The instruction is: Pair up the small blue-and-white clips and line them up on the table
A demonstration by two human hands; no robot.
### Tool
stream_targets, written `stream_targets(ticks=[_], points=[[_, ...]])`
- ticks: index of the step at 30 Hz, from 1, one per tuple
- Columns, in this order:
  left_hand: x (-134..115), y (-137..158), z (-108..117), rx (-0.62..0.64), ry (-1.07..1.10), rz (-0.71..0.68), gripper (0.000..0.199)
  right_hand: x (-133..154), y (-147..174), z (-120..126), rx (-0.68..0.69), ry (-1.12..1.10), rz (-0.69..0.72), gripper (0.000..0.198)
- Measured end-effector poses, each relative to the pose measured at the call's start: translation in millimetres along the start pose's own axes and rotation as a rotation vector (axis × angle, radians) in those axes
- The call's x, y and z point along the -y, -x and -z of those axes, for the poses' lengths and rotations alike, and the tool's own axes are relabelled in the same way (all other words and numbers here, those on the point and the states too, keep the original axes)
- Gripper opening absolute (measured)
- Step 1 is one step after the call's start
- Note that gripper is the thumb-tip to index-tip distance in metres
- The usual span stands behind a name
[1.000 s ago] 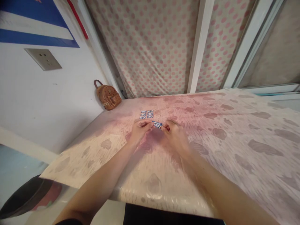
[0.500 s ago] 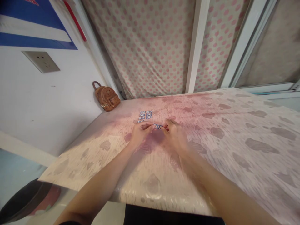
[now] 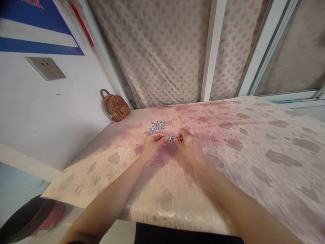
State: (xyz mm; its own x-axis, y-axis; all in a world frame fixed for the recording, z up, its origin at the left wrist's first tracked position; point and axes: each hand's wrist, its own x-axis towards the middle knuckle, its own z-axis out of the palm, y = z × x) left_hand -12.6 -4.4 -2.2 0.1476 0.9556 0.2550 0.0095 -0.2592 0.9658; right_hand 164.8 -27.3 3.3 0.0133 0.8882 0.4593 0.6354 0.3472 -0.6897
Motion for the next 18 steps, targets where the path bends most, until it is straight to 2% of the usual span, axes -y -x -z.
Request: stream_targets(ticks=[5, 8, 12, 18], points=[[-3, 0, 0, 0.007, 0.105, 0.078, 0.023, -2, -4, 2, 0.084, -0.170, -0.044, 0.019], [-2, 1, -1, 0.021, 0.120, 0.120, 0.022, -1, -5, 3, 0.129, -0.132, -0.047, 0.023], [5, -4, 9, 0.018, 0.015, 0.177, 0.018, -7, -5, 1, 0.107, -0.083, -0.071, 0.022], [14, -33, 55, -0.296, -0.337, 0.166, 0.007, -21, -8, -5, 0.063, -0.066, -0.085, 0.020]])
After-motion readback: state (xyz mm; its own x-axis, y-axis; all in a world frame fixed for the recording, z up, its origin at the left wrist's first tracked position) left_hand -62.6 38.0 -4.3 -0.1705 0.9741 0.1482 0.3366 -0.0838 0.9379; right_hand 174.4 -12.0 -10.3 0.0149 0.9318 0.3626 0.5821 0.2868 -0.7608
